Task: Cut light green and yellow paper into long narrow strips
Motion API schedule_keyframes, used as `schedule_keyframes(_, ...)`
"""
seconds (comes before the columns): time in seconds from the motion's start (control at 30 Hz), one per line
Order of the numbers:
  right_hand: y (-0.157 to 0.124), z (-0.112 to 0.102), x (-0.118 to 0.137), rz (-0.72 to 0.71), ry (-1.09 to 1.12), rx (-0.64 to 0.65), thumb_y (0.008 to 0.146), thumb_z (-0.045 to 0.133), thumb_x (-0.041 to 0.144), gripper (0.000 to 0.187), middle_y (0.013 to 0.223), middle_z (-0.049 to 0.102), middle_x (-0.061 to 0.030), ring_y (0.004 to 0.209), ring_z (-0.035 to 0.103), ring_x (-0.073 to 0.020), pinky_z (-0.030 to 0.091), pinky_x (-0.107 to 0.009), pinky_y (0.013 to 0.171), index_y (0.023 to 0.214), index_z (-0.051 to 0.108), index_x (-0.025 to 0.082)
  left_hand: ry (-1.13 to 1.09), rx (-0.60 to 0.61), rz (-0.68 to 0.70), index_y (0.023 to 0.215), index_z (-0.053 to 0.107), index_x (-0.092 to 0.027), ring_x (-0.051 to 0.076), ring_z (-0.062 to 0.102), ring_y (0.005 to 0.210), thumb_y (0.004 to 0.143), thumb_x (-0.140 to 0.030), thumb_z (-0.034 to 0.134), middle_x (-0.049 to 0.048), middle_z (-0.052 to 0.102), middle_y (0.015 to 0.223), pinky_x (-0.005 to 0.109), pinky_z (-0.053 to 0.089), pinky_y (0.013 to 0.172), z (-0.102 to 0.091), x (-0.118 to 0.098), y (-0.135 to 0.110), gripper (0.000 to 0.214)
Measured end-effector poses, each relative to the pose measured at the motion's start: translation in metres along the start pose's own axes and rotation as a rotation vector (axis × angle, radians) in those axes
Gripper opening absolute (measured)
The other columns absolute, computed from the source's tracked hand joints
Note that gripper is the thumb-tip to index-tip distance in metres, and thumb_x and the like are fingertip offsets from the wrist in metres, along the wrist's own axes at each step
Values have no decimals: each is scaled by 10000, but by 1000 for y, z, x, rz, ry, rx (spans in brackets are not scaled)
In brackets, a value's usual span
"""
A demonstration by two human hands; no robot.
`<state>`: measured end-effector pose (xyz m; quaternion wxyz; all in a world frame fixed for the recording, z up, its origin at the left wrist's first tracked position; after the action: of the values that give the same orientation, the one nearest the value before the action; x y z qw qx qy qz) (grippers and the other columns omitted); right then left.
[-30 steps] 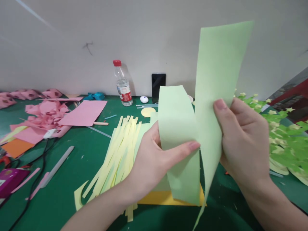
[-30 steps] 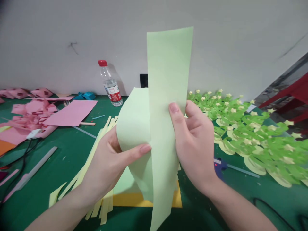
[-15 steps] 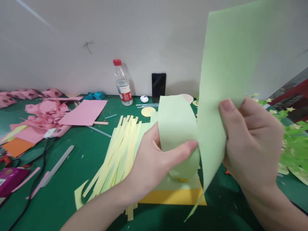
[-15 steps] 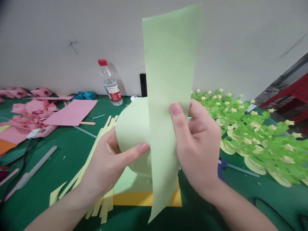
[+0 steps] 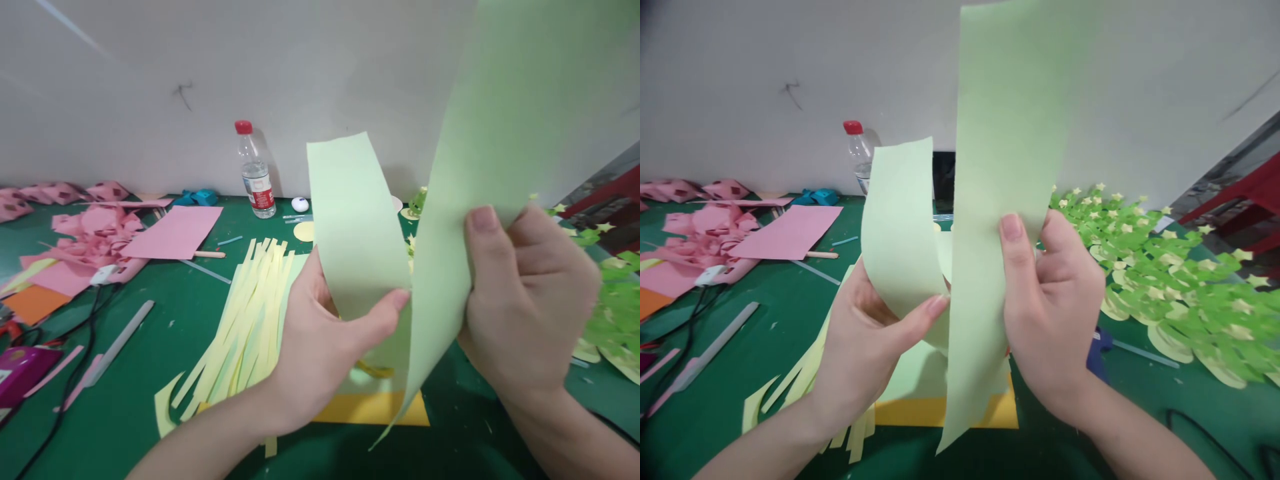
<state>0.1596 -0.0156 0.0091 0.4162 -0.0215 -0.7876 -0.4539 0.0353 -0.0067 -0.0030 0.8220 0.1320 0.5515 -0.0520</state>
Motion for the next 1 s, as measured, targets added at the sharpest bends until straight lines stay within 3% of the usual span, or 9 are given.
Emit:
schedule_keyframes(0.13, -1, 2, -1, 25, 51, -24, 880, 435, 238, 289, 509, 378, 58, 452, 357, -68, 238, -241, 395, 597, 387, 204, 27, -68, 30, 838, 583, -251, 118, 682, 697, 654, -88, 712, -87, 696, 747, 151, 566, 602, 1, 1, -1, 277)
schedule_keyframes(0.3, 0, 2, -1, 18, 47, -46, 881, 425, 217, 333, 567, 444, 47, 544, 486, -76, 358, -224, 472, 569, 307, 211, 61, -52, 21, 803, 566, -248, 100, 674, 675, 667, -89, 700, -95, 678, 700, 138, 562, 596, 2, 0, -2, 248)
schedule_keyframes(0.47, 5, 3, -5, 21, 30, -73, 877, 421, 240, 355, 513, 261, 60, 499, 409, -81, 339, -216, 453, 558, 269, 219, 59, -32, 8, 819, 570, -228, 95, 669, 693, 672, -98, 701, -78, 684, 739, 130, 556, 616, 3, 0, -2, 236)
schedule_keyframes(0.6, 16, 2, -15, 72, 76, -101, 856, 450, 275, 351, 510, 254, 64, 449, 286, -73, 288, -216, 426, 549, 292, 213, 61, -8, -35, 876, 589, -220, 115, 667, 700, 688, -151, 707, -58, 692, 754, 178, 564, 632, 0, -3, 0, 233)
schedule_keyframes(0.67, 23, 4, -22, 209, 161, 16, 850, 452, 303, 269, 527, 326, 60, 441, 294, -73, 265, -215, 406, 606, 392, 206, 50, 17, -53, 864, 607, -216, 120, 665, 709, 707, -168, 696, -53, 696, 755, 193, 562, 640, -4, -5, 3, 187)
schedule_keyframes(0.8, 29, 20, -39, 479, 219, 435, 845, 419, 347, 169, 618, 492, 25, 498, 452, -106, 340, -220, 423, 799, 497, 205, -31, 6, -88, 840, 638, -203, 109, 658, 665, 736, -149, 653, -47, 701, 734, 174, 537, 599, -11, -11, 13, 119)
schedule_keyframes(1.0, 16, 45, -55, 524, 128, 877, 718, 536, 240, 61, 611, 557, 17, 597, 526, -144, 417, -251, 543, 695, 552, 186, -84, -10, -149, 862, 678, -200, 137, 666, 721, 685, -101, 605, -23, 719, 765, 174, 514, 617, -16, -21, 17, 215)
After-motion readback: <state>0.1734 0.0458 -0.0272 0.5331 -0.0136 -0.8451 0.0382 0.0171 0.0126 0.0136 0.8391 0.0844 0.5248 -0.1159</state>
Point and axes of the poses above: each hand's wrist, its own y-axis towards the middle knuckle, its own z-axis out of the palm, x = y × z, the point moved 1 cm from there along y, towards the middle knuckle
